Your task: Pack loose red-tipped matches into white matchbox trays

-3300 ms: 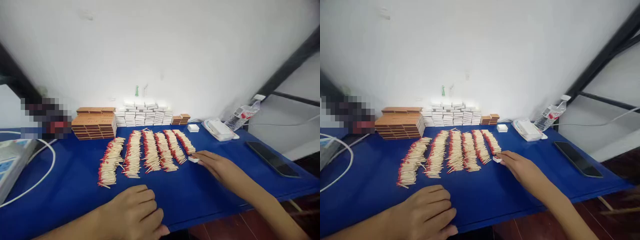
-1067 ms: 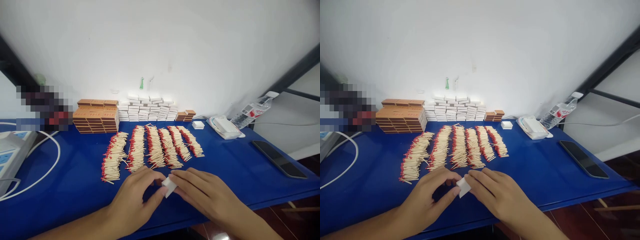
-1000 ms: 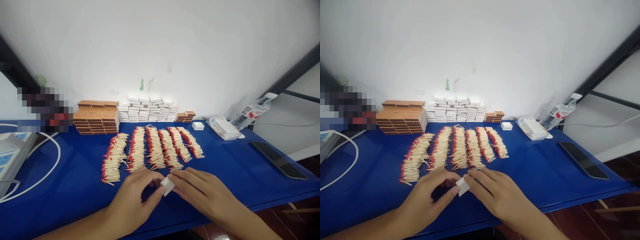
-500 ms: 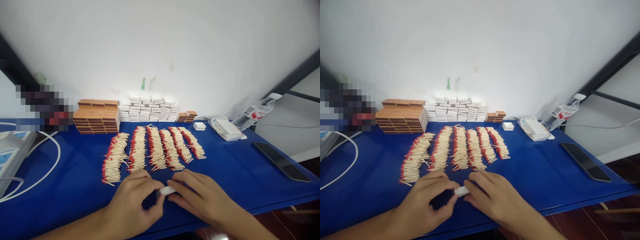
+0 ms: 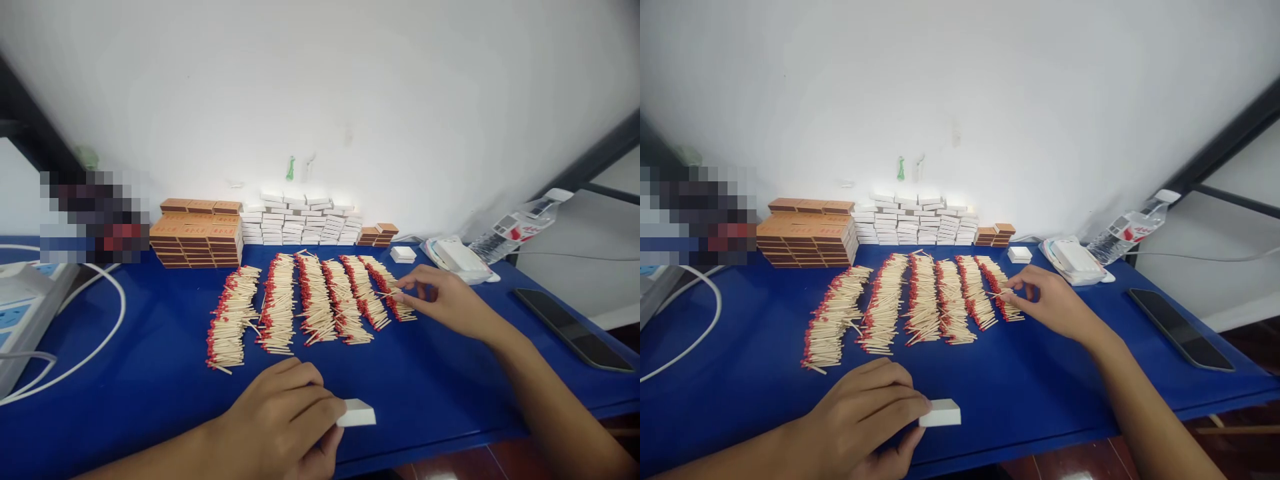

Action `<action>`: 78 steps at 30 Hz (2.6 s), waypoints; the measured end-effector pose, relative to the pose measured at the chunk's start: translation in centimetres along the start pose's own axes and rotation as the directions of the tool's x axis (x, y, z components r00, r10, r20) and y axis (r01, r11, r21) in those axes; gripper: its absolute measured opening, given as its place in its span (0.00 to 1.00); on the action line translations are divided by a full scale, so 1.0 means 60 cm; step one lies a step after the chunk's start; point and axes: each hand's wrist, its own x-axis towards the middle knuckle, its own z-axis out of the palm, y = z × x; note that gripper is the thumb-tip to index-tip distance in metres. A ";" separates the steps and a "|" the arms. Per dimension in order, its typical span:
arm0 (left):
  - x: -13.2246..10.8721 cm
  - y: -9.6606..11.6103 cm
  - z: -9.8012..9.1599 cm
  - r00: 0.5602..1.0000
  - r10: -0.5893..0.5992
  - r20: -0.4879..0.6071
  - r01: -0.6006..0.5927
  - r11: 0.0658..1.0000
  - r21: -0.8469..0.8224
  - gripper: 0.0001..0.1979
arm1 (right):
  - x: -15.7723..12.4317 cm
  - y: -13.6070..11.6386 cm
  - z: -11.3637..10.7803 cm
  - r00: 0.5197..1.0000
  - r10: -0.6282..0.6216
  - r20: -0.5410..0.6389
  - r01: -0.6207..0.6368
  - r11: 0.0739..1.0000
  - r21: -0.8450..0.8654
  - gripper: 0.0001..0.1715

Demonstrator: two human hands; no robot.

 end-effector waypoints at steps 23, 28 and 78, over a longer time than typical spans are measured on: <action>0.000 -0.005 0.000 1.000 0.021 0.002 -0.021 1.000 0.017 0.11 | -0.002 0.009 -0.009 0.998 -0.007 0.057 0.006 1.000 0.021 0.26; -0.001 -0.005 0.002 1.000 0.020 -0.003 -0.020 1.000 0.013 0.11 | -0.011 0.025 -0.018 0.999 0.021 0.026 -0.021 0.999 0.024 0.27; 0.206 -0.318 -0.296 0.851 -0.506 -0.143 0.501 0.699 0.510 0.16 | 0.081 -0.070 0.060 0.959 -0.163 -0.230 0.191 0.976 0.105 0.16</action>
